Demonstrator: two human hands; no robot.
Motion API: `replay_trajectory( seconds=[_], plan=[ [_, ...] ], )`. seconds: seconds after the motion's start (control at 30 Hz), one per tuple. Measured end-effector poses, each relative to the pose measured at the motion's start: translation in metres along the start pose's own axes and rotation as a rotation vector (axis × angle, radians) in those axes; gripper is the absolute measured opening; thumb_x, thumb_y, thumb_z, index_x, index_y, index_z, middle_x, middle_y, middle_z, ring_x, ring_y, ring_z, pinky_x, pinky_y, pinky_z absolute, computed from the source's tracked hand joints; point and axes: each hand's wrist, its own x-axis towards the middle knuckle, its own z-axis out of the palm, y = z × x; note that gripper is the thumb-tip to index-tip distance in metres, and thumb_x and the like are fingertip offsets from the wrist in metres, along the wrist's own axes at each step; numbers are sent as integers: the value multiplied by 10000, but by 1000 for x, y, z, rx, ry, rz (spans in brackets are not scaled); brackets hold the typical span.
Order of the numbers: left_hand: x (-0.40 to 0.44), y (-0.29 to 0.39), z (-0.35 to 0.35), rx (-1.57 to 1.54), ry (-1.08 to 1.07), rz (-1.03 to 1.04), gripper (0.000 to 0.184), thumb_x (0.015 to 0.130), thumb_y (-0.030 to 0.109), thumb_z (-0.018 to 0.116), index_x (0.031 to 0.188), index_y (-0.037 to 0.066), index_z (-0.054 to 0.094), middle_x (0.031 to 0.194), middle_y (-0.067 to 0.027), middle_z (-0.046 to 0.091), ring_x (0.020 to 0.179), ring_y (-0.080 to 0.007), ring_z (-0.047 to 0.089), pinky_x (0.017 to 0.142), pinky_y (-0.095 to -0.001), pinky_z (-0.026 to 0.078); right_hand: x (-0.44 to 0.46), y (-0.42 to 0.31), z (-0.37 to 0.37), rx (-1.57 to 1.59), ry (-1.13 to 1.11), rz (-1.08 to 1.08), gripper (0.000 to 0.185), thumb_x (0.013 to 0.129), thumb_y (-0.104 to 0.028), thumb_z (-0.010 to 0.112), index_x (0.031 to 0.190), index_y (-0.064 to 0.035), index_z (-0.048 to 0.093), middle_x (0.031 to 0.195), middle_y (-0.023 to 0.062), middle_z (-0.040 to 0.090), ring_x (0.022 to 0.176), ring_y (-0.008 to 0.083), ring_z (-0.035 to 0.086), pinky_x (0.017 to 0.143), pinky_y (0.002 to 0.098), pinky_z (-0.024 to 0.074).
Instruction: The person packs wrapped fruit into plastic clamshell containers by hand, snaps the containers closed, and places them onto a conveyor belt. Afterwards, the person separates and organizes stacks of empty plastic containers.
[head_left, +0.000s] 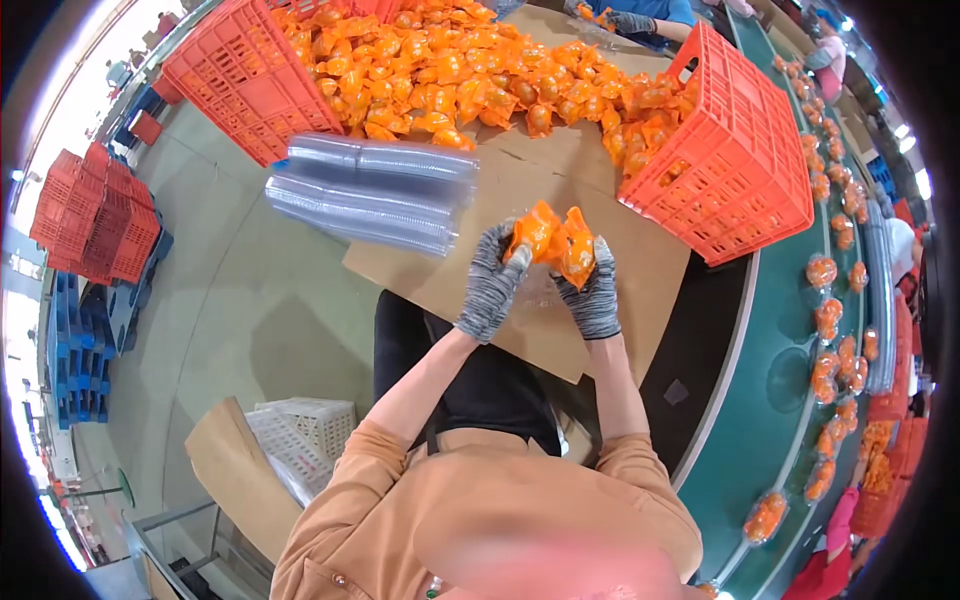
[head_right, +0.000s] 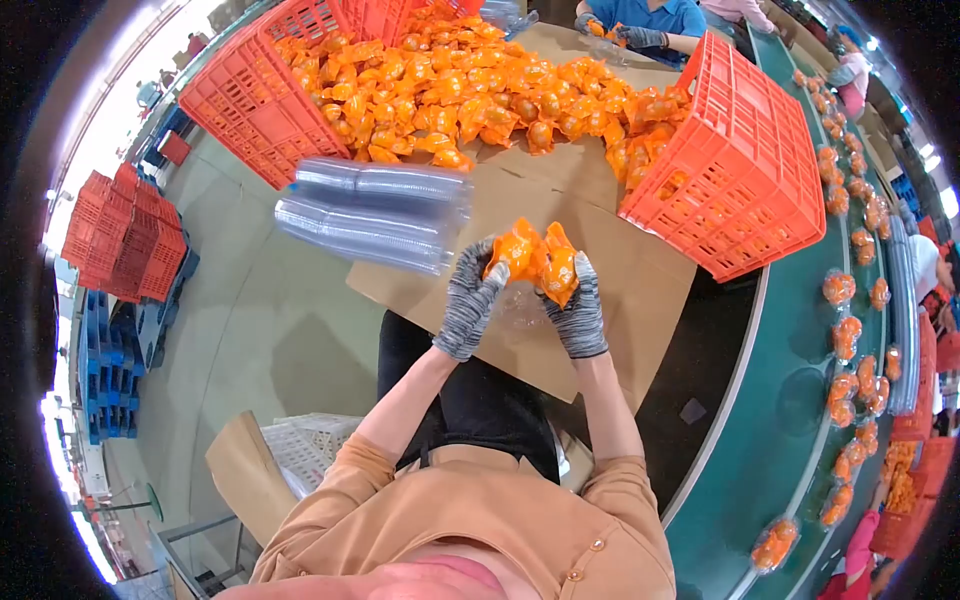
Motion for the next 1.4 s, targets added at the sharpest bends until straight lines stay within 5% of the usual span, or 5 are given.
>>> replay_trajectory(
  seconds=[0.6,0.8,0.97,1.2,1.4],
  plan=[
    [5,-6,-38,-626,-244,-481,528,789,253,654,1206,10,440,1079,-136,564,945,-276,591,831,-379,503,64,-67,-165,-1488,293,-225,330,842,-350,609,916,-29,608,822,45,601,735,92,521,677,245,436],
    [7,-9,-36,-593,-182,-516,530,793,297,651,1186,8,442,1057,-135,559,923,-267,583,828,-377,500,41,-74,-114,-2017,608,-938,432,788,-376,622,1030,-24,562,997,170,585,910,350,546,787,433,439],
    [-2,-11,-36,-349,-80,-257,377,837,138,608,1180,81,464,1043,-57,556,895,-182,573,796,-308,484,31,-51,-92,-2426,429,-378,490,719,-397,646,1084,-86,547,1018,149,574,934,323,537,817,424,437],
    [0,-51,-17,87,174,-72,318,789,73,658,1025,51,446,913,-32,486,799,-80,481,705,-234,455,12,-37,-59,-1022,405,-453,90,872,-95,532,961,-87,523,861,-2,551,758,103,515,784,272,442],
    [-8,-91,-5,383,213,122,283,774,97,666,971,44,470,876,-58,502,787,-150,510,724,-274,448,23,49,-50,-1108,196,-887,163,839,-117,570,985,-45,562,977,88,575,923,209,553,847,317,430]
  ],
)
